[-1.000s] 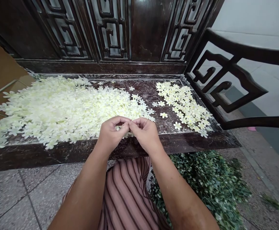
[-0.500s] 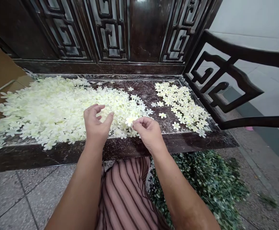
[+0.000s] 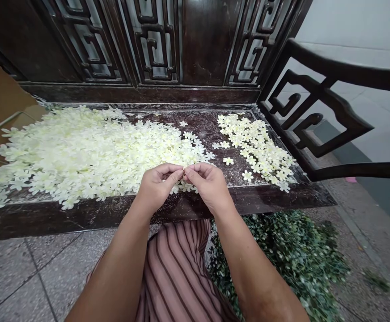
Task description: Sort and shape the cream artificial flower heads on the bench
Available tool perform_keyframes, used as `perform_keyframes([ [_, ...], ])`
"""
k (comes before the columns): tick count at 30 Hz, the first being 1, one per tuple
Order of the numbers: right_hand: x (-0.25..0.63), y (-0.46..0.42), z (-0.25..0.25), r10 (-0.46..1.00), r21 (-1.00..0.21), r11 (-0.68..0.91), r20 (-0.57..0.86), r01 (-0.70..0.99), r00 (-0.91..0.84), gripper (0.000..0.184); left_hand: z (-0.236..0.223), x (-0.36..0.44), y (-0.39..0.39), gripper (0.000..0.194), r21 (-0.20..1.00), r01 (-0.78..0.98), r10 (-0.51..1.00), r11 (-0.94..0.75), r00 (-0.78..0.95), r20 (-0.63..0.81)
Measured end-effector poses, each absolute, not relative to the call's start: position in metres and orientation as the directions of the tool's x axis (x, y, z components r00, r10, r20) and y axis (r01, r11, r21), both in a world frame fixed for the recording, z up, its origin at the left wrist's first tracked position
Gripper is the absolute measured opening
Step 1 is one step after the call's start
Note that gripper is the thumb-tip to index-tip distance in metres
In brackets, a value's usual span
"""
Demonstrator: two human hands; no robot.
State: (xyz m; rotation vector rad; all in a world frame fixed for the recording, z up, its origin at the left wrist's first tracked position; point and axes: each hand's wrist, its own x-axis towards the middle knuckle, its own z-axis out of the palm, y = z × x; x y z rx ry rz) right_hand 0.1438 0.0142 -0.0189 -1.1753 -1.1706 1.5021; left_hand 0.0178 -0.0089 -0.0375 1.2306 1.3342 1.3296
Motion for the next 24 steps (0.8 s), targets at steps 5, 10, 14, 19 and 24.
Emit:
perform_keyframes([
  [5,0.1425,0.0131,-0.0169,0.971,-0.976,-0.205,-0.194,-0.068,-0.142,0.019,-0.0348,0.0167,-0.0097,0.01,0.978,0.175,0.982,-0.112,-0.131,0.136],
  [10,0.1423,0.013,-0.0172,0.972,-0.977,-0.206,-0.198,-0.05,-0.129,0.014,-0.037,0.0159,-0.0101,0.01,0.942,0.28,0.967,-0.183,-0.12,0.224],
  [14,0.1428,0.0135,-0.0185,0.97,-0.978,-0.2,-0.188,-0.065,-0.152,0.013,-0.039,0.0148,-0.01,0.01,0.944,0.264,0.964,-0.197,-0.121,0.236],
  [19,0.1437,0.0144,-0.0171,0.972,-0.981,-0.184,-0.172,-0.065,-0.159,0.014,-0.0382,0.0147,-0.0103,0.009,0.945,0.264,0.965,-0.192,-0.123,0.23],
  [24,0.1424,0.0143,-0.014,0.977,-0.986,-0.165,-0.159,-0.027,-0.139,0.01,-0.0367,0.0152,-0.0112,0.01,0.931,0.306,0.965,-0.197,-0.107,0.239],
])
